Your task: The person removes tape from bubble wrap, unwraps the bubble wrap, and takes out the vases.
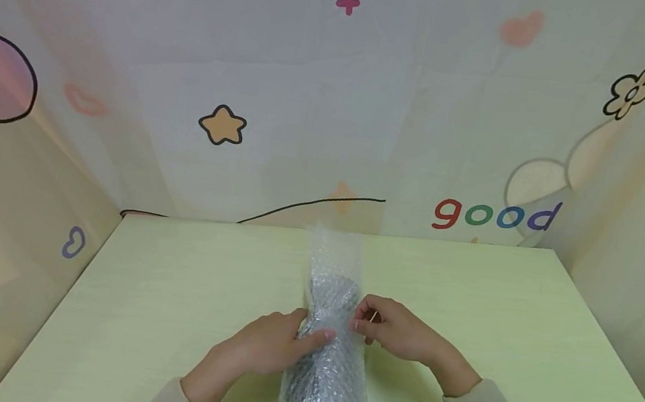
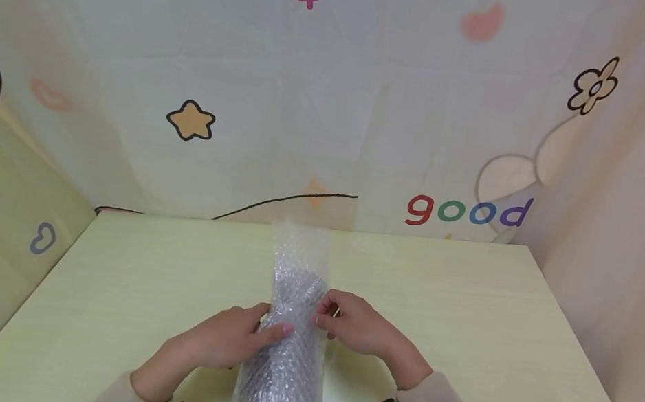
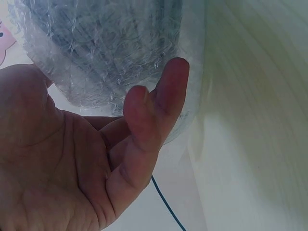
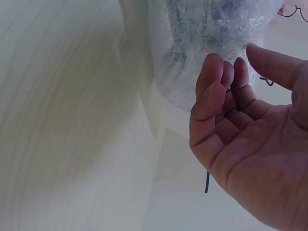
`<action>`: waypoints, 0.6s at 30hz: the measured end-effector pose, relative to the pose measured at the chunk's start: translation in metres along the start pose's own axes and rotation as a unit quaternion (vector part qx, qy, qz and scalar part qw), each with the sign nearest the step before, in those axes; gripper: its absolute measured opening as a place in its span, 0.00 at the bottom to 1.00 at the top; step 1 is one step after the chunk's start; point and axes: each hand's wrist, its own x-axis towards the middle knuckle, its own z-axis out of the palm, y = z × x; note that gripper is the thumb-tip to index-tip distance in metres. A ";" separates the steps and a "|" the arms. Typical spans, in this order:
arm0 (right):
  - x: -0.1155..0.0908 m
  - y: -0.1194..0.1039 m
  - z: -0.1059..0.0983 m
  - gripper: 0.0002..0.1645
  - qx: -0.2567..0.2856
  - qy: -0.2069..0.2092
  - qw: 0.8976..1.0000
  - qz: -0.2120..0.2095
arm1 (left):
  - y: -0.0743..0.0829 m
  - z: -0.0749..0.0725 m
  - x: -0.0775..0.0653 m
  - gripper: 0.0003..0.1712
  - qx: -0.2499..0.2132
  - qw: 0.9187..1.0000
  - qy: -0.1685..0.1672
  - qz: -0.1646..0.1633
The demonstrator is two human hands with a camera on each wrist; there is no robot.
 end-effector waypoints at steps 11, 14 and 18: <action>0.001 0.003 0.000 0.08 0.009 -0.006 1.000 0.017 | 0.004 -0.001 -0.002 0.55 0.004 1.000 0.003 -0.005; 0.002 0.003 0.000 0.08 0.008 -0.011 1.000 0.014 | 0.004 0.000 -0.001 0.57 0.004 1.000 0.003 -0.005; 0.002 0.003 -0.001 0.08 0.006 -0.014 1.000 0.014 | 0.004 0.000 -0.001 0.57 0.004 1.000 0.003 -0.004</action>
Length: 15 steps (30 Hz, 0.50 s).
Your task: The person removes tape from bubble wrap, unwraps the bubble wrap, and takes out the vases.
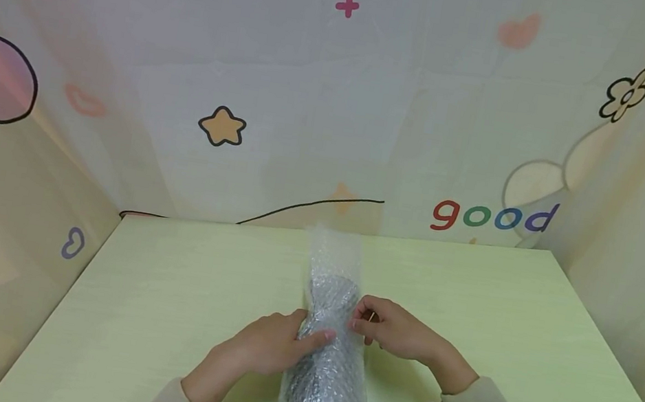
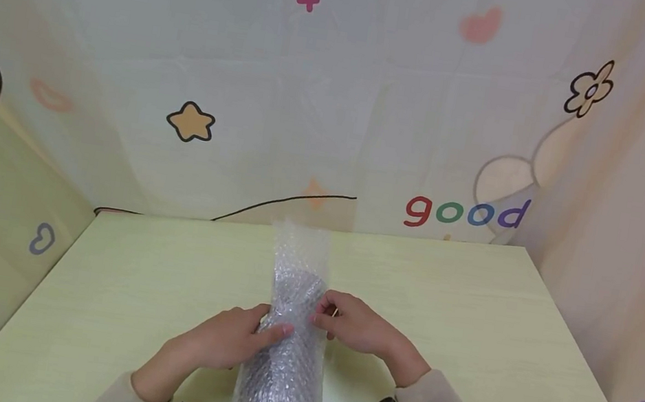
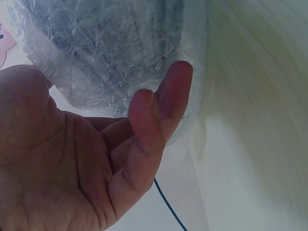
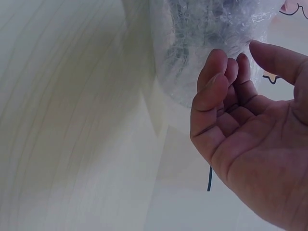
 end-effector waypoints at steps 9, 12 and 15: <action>0.000 -0.001 -0.001 0.08 -0.007 0.003 1.000 0.003 | 0.003 -0.002 -0.002 0.55 -0.003 1.000 0.000 0.006; -0.001 -0.001 -0.001 0.07 -0.010 0.003 1.000 -0.001 | 0.003 -0.002 -0.001 0.55 -0.001 1.000 0.001 0.004; -0.001 -0.001 0.000 0.06 -0.013 0.002 1.000 -0.001 | 0.003 -0.001 -0.001 0.55 -0.002 1.000 0.001 0.000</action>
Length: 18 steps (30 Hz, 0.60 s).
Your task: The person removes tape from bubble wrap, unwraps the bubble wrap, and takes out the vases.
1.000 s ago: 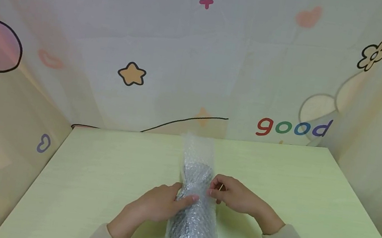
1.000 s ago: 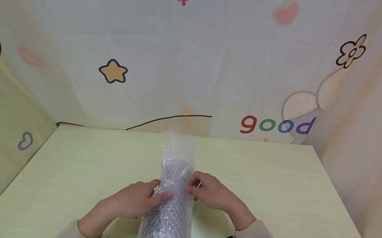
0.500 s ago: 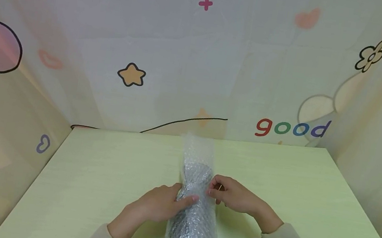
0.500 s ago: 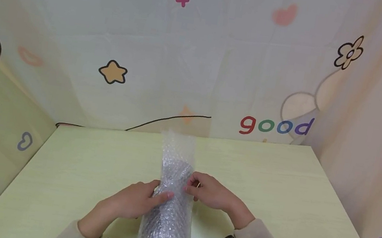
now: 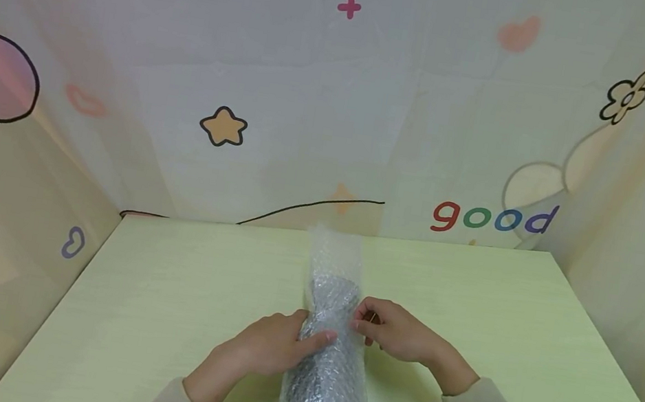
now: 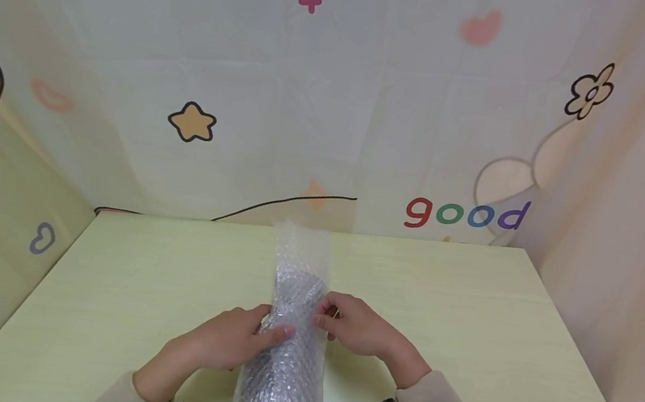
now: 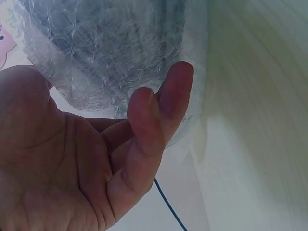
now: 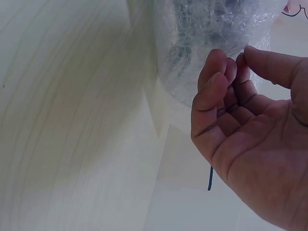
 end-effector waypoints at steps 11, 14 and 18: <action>0.000 0.003 0.000 0.05 -0.005 -0.007 1.000 -0.011 | 0.001 0.000 0.000 0.55 -0.001 1.000 -0.001 -0.005; 0.000 0.003 0.000 0.04 -0.007 -0.006 1.000 -0.016 | 0.002 0.000 0.000 0.55 -0.002 1.000 -0.002 -0.005; 0.001 0.004 0.001 0.05 -0.011 -0.009 1.000 -0.021 | 0.002 0.001 0.000 0.56 0.002 1.000 0.000 -0.006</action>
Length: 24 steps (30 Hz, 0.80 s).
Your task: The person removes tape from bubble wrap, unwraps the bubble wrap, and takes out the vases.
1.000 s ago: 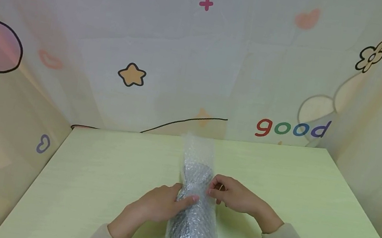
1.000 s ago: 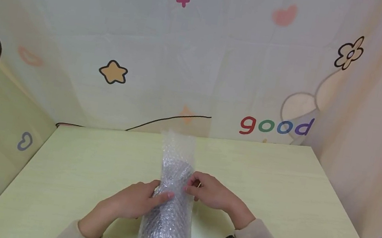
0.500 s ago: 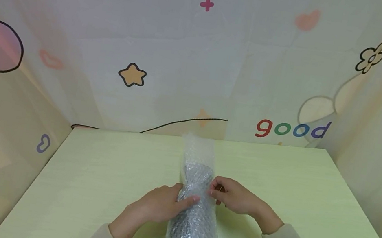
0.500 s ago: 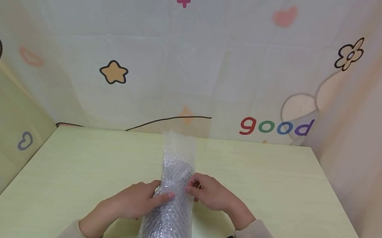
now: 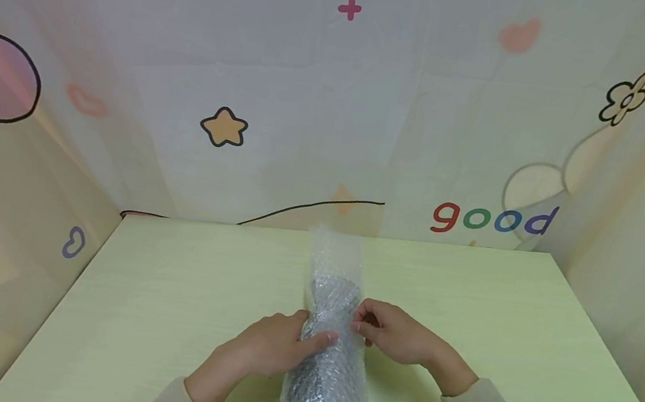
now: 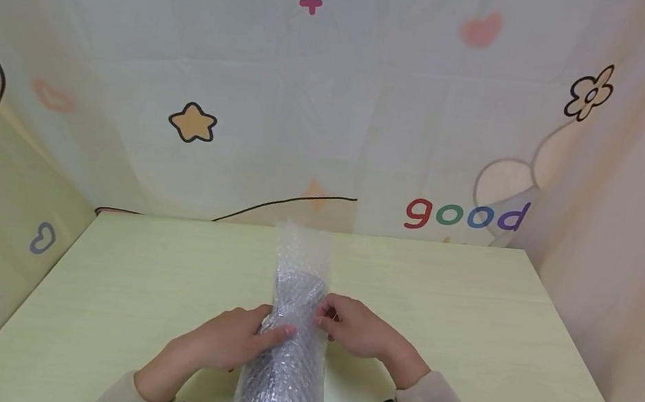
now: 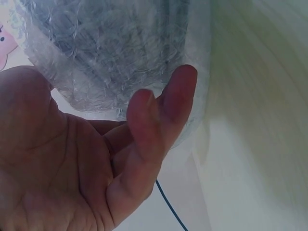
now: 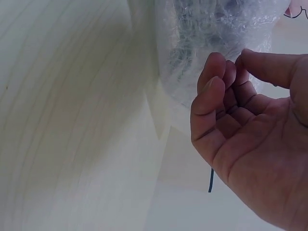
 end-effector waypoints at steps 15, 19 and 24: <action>-0.001 -0.001 -0.003 0.05 -0.022 0.003 1.000 -0.019 | 0.004 0.006 0.002 0.60 -0.011 0.999 0.032 -0.024; -0.002 -0.003 -0.005 0.06 -0.016 0.009 1.000 -0.020 | 0.005 0.006 0.002 0.59 -0.018 0.999 0.036 -0.024; -0.004 -0.008 -0.009 0.06 0.006 0.009 1.000 -0.019 | 0.006 0.006 0.001 0.59 -0.017 0.999 0.039 -0.026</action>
